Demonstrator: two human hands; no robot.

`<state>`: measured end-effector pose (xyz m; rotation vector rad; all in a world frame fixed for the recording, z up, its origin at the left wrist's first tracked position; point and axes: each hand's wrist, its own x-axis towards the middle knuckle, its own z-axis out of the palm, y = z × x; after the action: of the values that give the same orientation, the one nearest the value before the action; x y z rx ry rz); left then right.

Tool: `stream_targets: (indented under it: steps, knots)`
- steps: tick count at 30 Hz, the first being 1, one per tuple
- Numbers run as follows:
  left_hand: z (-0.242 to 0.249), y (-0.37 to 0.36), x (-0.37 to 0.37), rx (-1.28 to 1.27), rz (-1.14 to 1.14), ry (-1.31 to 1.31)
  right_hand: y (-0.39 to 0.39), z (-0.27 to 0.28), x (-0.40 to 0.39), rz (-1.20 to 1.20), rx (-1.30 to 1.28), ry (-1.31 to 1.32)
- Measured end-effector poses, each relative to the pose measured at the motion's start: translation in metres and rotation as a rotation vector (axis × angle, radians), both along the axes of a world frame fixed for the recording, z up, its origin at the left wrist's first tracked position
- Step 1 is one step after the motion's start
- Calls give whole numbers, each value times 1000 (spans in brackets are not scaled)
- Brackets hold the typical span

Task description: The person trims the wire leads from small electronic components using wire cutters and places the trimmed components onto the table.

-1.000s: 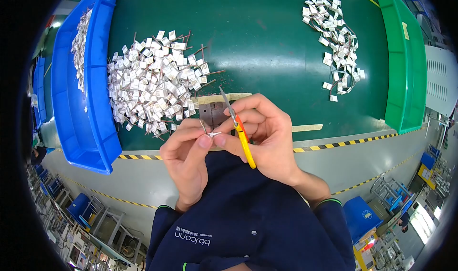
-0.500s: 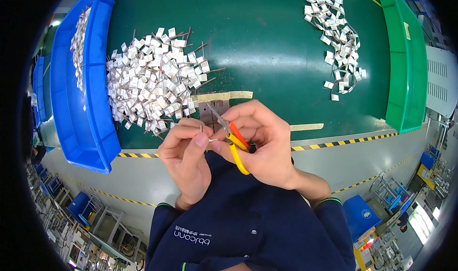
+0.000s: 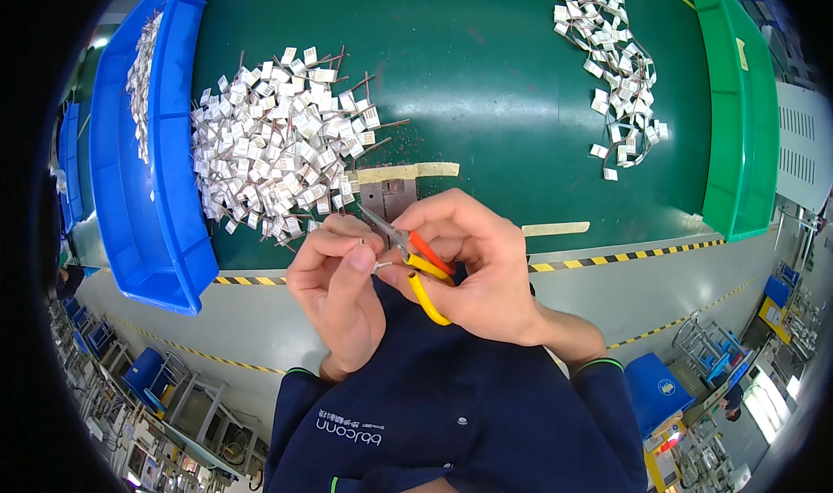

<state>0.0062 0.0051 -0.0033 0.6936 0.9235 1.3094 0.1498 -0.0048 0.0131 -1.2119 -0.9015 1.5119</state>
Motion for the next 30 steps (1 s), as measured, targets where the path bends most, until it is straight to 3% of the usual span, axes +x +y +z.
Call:
stream_targets:
  steps: [6, 10, 30]
  knots:
    - [4, 1, 0, 0, -29, -48, 11, 6, 23, 227, -12, 141]
    - [9, 1, -2, -54, -57, -91, 23, 12, 41, 371, -173, 189]
    - [7, 0, -7, -65, -133, -78, 27, 16, 49, 407, -300, 227]
